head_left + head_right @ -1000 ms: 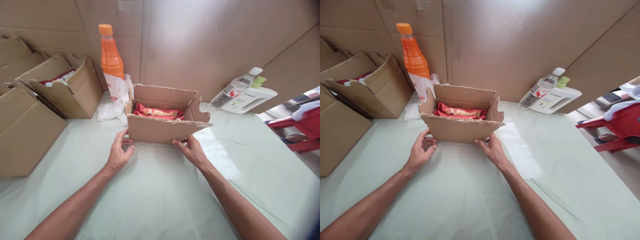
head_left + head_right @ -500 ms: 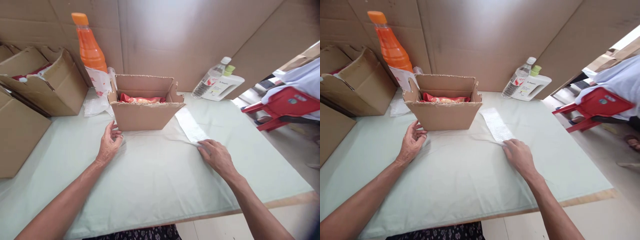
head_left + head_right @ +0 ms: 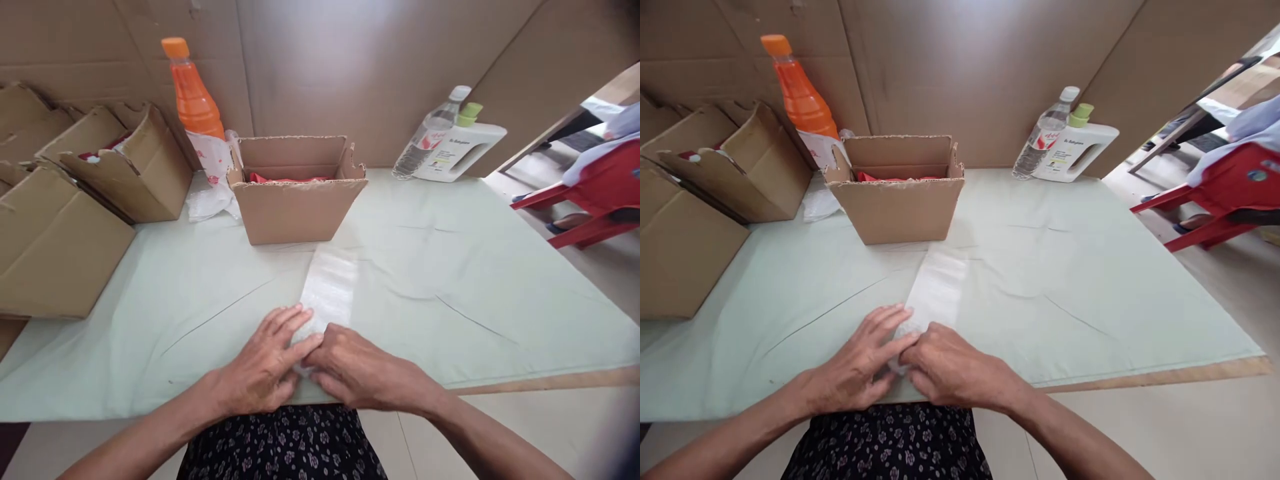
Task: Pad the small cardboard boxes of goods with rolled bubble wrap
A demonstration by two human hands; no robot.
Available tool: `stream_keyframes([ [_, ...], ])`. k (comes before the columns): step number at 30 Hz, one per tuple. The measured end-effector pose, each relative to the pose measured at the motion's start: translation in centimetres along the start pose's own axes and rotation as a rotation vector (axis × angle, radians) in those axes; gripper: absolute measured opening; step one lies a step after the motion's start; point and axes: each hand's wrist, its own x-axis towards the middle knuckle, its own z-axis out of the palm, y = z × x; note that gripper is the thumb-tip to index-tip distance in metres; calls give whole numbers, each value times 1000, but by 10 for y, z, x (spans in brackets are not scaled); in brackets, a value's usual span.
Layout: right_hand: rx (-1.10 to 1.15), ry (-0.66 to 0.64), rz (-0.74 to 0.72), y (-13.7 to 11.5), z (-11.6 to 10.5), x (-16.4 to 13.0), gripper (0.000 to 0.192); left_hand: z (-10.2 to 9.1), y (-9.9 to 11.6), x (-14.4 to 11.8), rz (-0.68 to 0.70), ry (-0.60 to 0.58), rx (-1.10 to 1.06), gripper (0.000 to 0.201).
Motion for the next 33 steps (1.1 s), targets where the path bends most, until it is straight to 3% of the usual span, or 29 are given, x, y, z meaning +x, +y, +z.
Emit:
stream_keyframes([
  [3, 181, -92, -96, -5, -2, -1, 20, 18, 2, -8, -37, 1, -68, 39],
  [6, 365, 6, -11, 15, -15, -2, 40, 26, 3, -17, -87, 72, -127, 22],
  [10, 310, 293, 211, 57, -26, 15, 37, 25, 11, -27, -136, 173, -225, 24],
  [13, 267, 354, 213, 72, -24, 28, 31, 17, 17, -28, -294, 180, -343, 26],
  [18, 259, 545, 265, 68, -15, 12, 27, 0, 9, -14, -771, 117, -498, 59],
  [21, 203, 655, 322, 63, -4, -7, 22, -4, 0, -2, -848, 96, -360, 63],
  [25, 103, 753, 202, 59, 15, -19, 23, -4, -9, 9, -850, 6, -265, 60],
  [28, 31, 716, 107, 59, 25, -19, 39, -5, -12, 12, -774, 135, -271, 52],
  [31, 12, 520, 54, 62, 29, -18, 66, -7, -12, 14, -687, 266, -314, 39],
  [33, 23, 437, 35, 63, 28, -15, 79, -10, -10, 18, -702, 266, -428, 30],
])
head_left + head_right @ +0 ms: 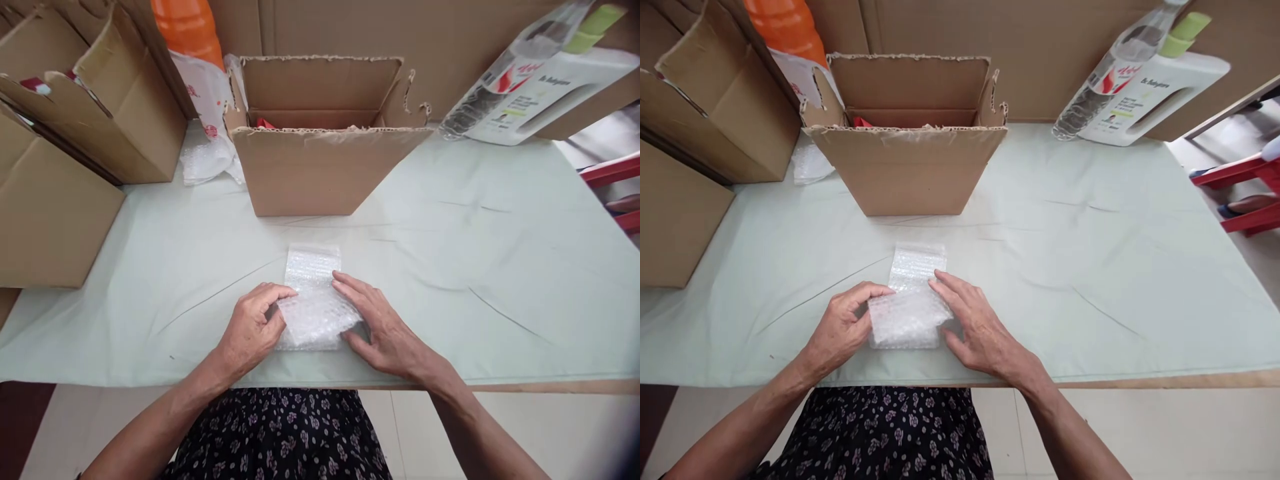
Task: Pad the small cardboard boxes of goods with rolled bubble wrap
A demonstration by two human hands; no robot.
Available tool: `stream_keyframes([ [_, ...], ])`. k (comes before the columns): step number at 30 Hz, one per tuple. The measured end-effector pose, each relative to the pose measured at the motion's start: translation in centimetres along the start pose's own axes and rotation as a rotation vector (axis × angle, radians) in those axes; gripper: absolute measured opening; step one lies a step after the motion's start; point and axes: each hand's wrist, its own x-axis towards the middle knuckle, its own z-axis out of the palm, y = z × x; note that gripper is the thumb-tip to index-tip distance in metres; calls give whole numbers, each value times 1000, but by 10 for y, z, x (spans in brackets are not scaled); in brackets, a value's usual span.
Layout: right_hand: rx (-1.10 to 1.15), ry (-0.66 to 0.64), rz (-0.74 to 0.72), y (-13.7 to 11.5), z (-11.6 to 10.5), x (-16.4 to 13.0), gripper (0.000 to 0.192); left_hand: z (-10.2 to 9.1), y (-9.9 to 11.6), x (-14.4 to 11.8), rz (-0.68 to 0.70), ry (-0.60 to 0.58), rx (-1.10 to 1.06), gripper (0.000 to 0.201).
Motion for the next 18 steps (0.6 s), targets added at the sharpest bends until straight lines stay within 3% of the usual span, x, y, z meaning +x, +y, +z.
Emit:
stream_keyframes([
  [3, 89, 20, -26, -3, -5, 7, 79, -1, 11, 2, -114, -138, -146, 18],
  [7, 339, -36, -101, -15, -19, 16, 42, -4, 22, 0, -113, -246, -185, 17],
  [9, 451, -83, -79, -21, -26, 14, 39, -7, 24, -5, -118, -274, -176, 24],
  [11, 507, -78, 15, -27, -29, 9, 44, -9, 25, -11, -159, -286, -164, 28],
  [15, 436, 21, 223, -39, -19, 1, 21, -6, 24, -28, -190, -313, -123, 34],
  [18, 299, 12, 267, -43, 1, 2, 23, 3, 16, -41, -168, -183, -6, 52],
])
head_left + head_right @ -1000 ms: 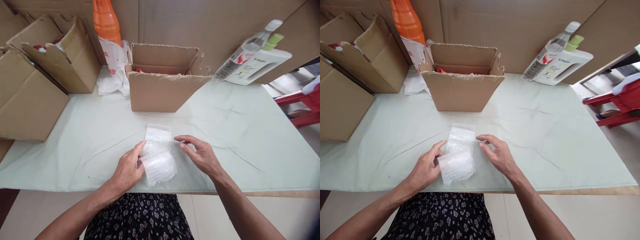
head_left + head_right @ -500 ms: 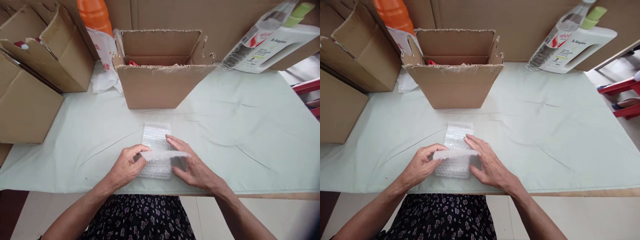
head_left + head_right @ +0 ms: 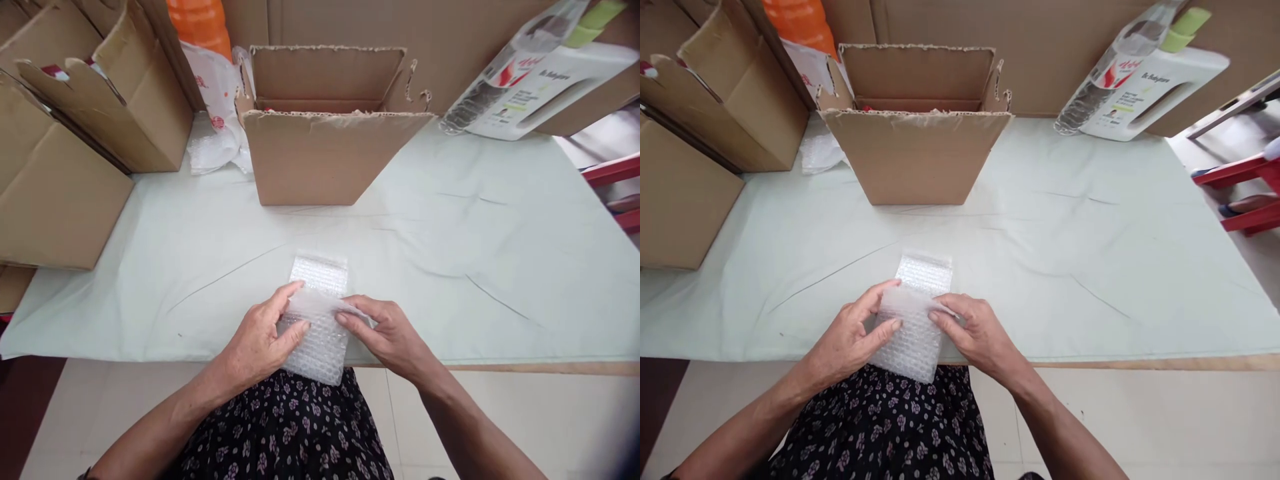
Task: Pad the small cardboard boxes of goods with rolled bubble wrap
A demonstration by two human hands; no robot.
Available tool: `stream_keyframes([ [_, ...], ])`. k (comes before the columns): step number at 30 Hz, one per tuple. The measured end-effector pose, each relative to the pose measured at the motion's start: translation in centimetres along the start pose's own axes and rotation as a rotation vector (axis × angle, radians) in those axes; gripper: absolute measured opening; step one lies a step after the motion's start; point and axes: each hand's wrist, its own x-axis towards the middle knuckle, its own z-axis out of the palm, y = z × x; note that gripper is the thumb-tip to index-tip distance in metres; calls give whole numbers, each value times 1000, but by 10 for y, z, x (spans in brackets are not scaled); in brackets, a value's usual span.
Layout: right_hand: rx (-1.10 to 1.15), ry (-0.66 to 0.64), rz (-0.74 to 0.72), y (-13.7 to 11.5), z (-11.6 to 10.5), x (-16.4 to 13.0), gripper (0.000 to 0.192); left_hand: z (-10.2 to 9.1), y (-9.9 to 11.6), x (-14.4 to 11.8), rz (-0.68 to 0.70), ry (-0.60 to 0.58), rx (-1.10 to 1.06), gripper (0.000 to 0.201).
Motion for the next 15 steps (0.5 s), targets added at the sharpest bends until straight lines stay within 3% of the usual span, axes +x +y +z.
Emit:
stream_keyframes([
  [3, -316, 40, 2, 8, 19, 4, 23, 13, -15, -5, 109, 201, 197, 57],
  [6, -598, 208, -67, 15, 27, 4, 20, 21, -26, -6, 253, 288, 423, 58],
  [8, -648, 342, -156, 14, 24, -3, 31, 21, -29, -7, 304, 311, 526, 56],
  [10, -610, 393, -259, 9, 18, -14, 44, 17, -30, -10, 353, 340, 567, 50],
  [12, -535, 283, -357, 0, 15, -28, 52, 11, -29, -16, 441, 329, 546, 45],
  [15, -450, 37, -423, -8, 24, -43, 55, 2, -28, -28, 571, 146, 441, 45],
])
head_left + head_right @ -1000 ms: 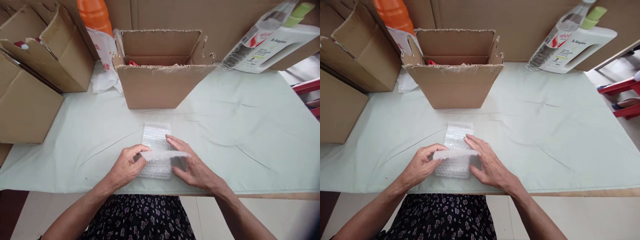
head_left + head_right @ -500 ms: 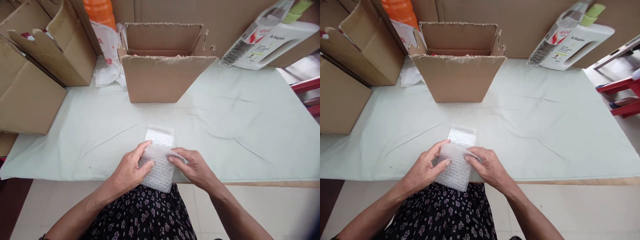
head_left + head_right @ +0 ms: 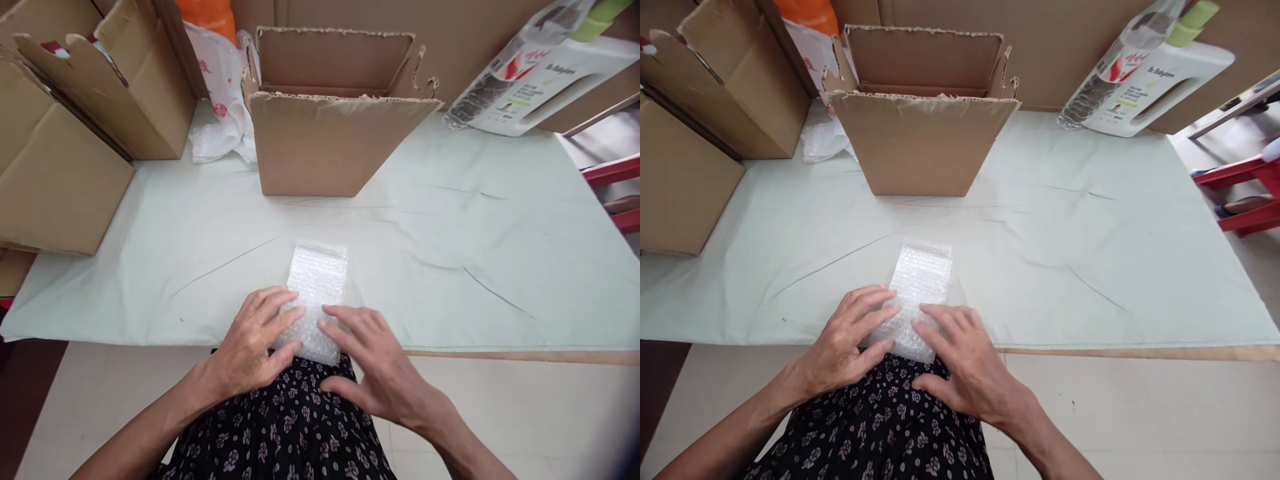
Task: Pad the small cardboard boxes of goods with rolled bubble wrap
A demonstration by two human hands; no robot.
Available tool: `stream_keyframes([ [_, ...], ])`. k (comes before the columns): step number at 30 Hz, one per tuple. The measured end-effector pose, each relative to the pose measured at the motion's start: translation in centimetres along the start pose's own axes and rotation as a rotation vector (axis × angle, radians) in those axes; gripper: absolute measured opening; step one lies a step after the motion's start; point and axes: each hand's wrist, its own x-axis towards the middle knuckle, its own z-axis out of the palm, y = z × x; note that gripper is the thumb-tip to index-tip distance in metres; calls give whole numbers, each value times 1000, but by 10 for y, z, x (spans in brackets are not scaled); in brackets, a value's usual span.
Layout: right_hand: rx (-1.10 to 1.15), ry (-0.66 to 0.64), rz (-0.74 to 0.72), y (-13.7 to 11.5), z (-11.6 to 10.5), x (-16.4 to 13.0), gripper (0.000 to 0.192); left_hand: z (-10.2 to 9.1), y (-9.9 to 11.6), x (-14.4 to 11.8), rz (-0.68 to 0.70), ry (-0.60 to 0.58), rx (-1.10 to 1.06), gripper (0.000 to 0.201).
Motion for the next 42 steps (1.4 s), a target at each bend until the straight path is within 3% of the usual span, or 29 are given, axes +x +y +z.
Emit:
stream_keyframes([
  [2, 49, 22, 17, -5, 12, -2, 37, -4, 1, -5, 49, -106, -79, 50],
  [4, 125, 126, 98, -5, 24, 0, 30, -4, 2, -7, 57, -127, -86, 46],
  [8, 191, 250, 250, -1, 29, 5, 29, 5, -1, 2, -29, -9, -66, 31],
  [11, 9, 361, 199, 0, 21, 5, 35, 13, -6, 17, -123, 66, 7, 29],
  [16, -134, 202, 94, 5, 22, 7, 30, 19, -11, 27, -116, 162, 91, 35],
  [21, 125, 199, 187, 12, 23, 13, 22, 8, -5, 14, 25, 20, -74, 45],
  [23, 165, 202, 231, 13, 20, 13, 23, 7, -5, 14, -30, 16, -109, 43],
  [27, -62, 257, 207, 13, 15, 14, 35, 14, -13, 31, -175, 75, 48, 33],
  [30, -154, 134, 129, 18, 16, 19, 32, 17, -19, 40, -245, 108, 120, 30],
  [32, -138, 87, 120, 25, 18, 25, 28, 14, -19, 39, -339, 135, 24, 35],
  [37, 8, 193, 187, 36, 21, 41, 22, 4, -11, 26, -694, 160, -493, 66],
  [42, 249, 95, 223, 36, 11, 43, 21, 11, -7, 33, -712, 175, -866, 79],
])
